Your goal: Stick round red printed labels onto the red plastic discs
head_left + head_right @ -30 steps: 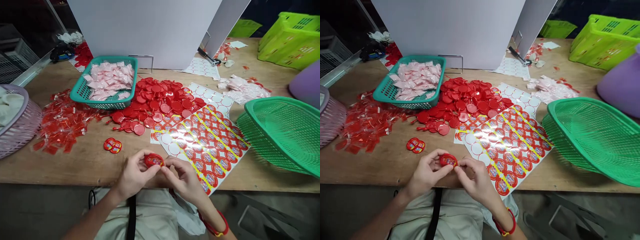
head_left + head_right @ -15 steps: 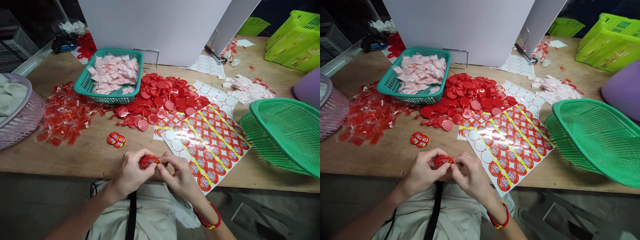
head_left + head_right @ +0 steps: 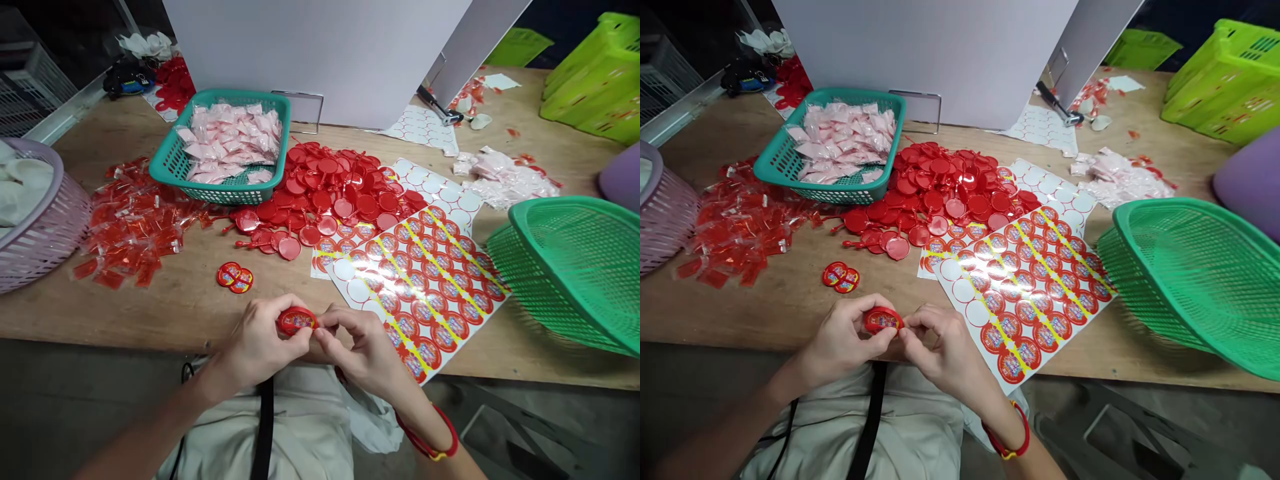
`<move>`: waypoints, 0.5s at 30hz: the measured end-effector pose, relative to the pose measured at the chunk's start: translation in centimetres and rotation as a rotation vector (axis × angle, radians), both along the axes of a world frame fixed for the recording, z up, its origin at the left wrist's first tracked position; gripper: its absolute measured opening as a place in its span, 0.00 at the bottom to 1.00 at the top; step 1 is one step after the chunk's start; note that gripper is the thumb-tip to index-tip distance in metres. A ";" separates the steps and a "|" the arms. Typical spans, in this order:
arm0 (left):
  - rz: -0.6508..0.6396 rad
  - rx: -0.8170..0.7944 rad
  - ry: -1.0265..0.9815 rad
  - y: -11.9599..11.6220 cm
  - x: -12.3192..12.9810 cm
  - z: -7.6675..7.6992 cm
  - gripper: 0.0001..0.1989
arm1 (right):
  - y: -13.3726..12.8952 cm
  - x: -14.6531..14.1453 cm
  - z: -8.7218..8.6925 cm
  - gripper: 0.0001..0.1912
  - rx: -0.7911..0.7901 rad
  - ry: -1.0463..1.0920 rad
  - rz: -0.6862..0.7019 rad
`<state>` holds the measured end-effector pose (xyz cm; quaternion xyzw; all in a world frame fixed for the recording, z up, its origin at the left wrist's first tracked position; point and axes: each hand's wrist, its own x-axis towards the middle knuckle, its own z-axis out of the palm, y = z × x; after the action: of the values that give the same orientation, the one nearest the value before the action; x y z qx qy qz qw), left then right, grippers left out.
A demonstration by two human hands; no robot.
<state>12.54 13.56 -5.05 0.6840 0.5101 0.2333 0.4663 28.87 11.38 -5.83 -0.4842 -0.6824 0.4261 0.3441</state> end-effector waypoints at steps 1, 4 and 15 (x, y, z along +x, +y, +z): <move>-0.003 0.032 0.022 0.0 0.1 0.1 0.02 | 0.0 0.0 -0.1 0.07 0.008 -0.011 0.001; -0.005 0.053 0.054 0.0 0.1 0.3 0.02 | 0.0 0.0 -0.4 0.07 0.041 -0.027 0.001; 0.010 0.000 0.065 0.1 0.2 0.0 0.03 | 0.2 -0.7 -1.1 0.08 -0.022 0.011 -0.048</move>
<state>12.71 13.70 -5.04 0.6886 0.5283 0.2132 0.4486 28.12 11.62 -6.89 -0.5020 -0.6639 0.4278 0.3524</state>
